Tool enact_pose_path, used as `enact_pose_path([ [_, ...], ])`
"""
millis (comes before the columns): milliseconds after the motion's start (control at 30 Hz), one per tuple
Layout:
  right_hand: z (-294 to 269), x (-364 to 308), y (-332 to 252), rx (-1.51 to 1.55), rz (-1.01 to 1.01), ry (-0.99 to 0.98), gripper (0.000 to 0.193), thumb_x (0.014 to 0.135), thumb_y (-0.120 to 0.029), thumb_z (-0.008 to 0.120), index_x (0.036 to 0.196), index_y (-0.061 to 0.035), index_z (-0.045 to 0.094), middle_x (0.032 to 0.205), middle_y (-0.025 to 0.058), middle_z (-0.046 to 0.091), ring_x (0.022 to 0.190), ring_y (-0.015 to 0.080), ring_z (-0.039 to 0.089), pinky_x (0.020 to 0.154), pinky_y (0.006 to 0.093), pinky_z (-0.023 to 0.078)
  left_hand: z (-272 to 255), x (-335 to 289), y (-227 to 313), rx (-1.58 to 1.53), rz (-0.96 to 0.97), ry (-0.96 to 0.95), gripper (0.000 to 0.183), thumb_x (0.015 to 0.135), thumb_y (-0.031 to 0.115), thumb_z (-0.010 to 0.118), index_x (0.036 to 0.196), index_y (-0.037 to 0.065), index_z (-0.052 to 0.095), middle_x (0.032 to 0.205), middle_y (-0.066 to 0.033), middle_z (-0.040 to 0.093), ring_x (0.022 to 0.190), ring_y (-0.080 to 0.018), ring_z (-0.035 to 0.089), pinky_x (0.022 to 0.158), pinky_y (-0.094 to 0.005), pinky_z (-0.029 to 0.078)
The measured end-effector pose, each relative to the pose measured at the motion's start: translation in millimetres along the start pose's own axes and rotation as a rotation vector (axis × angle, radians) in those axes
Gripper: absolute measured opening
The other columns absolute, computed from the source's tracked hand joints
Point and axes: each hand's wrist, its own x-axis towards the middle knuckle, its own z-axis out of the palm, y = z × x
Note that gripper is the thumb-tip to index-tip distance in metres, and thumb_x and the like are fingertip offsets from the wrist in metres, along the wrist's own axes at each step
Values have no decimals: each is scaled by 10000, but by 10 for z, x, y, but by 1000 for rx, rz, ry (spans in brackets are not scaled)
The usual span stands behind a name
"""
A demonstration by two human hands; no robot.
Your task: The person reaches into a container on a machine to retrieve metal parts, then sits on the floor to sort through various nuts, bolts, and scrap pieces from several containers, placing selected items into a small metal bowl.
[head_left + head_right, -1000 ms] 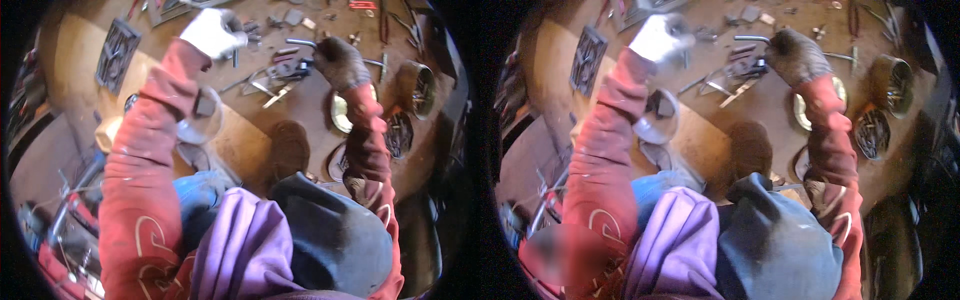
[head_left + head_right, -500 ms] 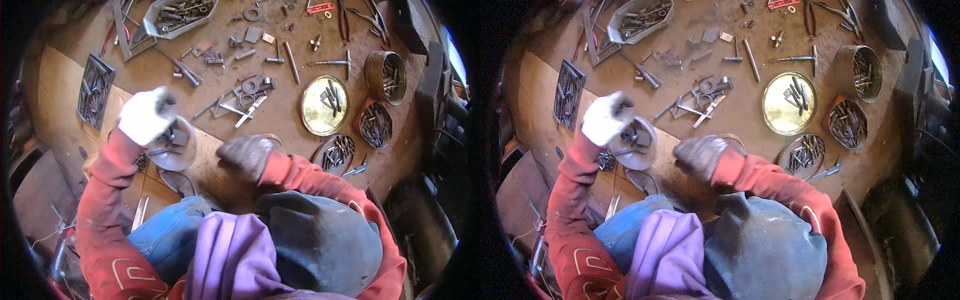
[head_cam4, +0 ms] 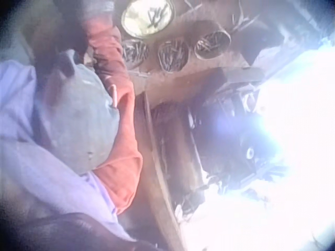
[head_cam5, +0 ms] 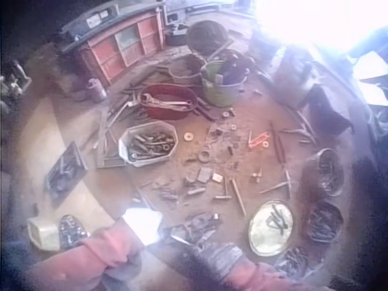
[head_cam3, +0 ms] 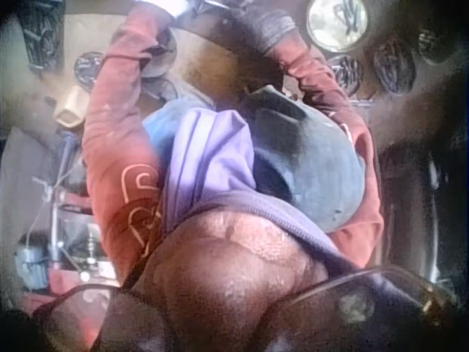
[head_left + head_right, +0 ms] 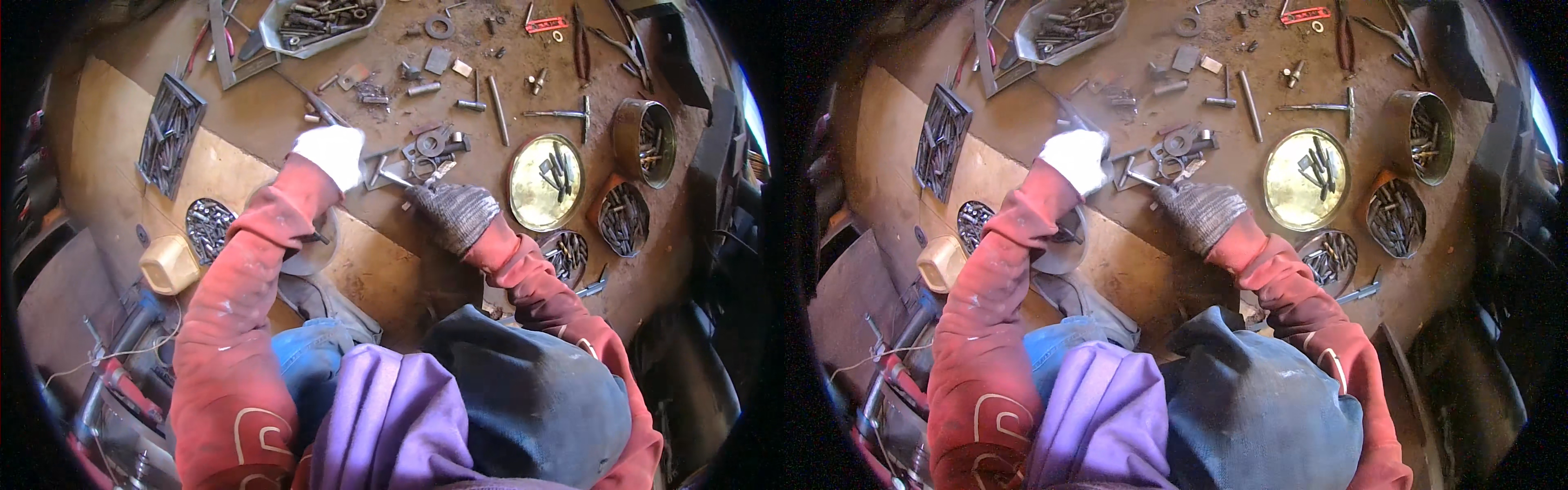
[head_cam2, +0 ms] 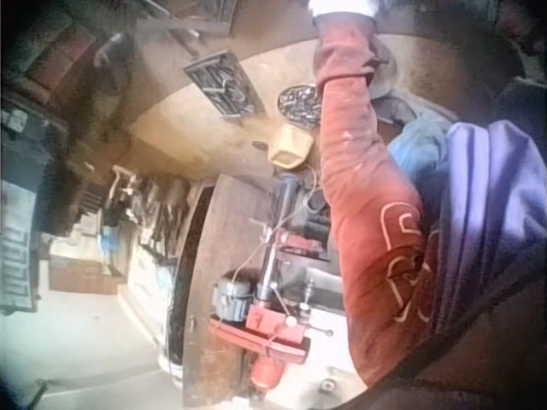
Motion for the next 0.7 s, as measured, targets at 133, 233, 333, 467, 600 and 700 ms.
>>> enact_pose_path([
  [133, 117, 9, 112, -38, -53, 168, 352, 904, -223, 593, 1250, -157, 593, 881, 142, 668, 805, 359, 671, 678, 482, 529, -109, 53, -106, -154, -12, -22, 272, 794, 305, 690, 874, 46, 708, 849, -218, 695, 811, -399, 675, 736, -467, 533],
  [233, 26, -43, 58, -67, -2, 121, 344, 893, -187, 622, 1234, -142, 607, 873, 144, 675, 804, 354, 675, 680, 459, 535, -64, 2, 41, -215, 41, 14, 289, 787, 331, 711, 854, 50, 710, 789, -208, 688, 744, -397, 671, 697, -470, 530],
  [333, 150, -208, 107, 155, 68, 347, 286, 889, -119, 669, 1172, -102, 639, 878, 133, 692, 762, 326, 673, 664, 419, 536, -25, -23, 159, -244, 81, 39, 293, 796, 347, 721, 849, 60, 707, 745, -196, 680, 704, -396, 668, 665, -476, 524],
  [467, 317, -480, 253, 1079, 653, 874, 158, 938, -144, 697, 1058, -49, 661, 756, 30, 655, 600, 116, 595, 536, 262, 469, -31, 83, 192, -223, -33, 26, 275, 802, 338, 714, 835, 66, 701, 812, -198, 696, 768, -399, 678, 688, -480, 527],
  [600, 403, -547, 656, 840, 455, 1094, 123, 951, -182, 641, 1000, -70, 642, 734, 13, 602, 548, 99, 534, 447, 244, 405, 8, 22, 59, -74, -105, 178, 284, 834, 314, 680, 1036, 116, 708, 910, -188, 720, 859, -377, 700, 766, -463, 556],
  [700, 452, -555, 740, 1417, 596, 1005, 94, 948, -202, 642, 928, -118, 604, 713, -5, 561, 529, 106, 506, 433, 243, 391, 144, -40, 239, -23, 199, 125, 188, 877, 228, 624, 1012, 100, 653, 888, -150, 709, 829, -363, 691, 736, -470, 540],
])
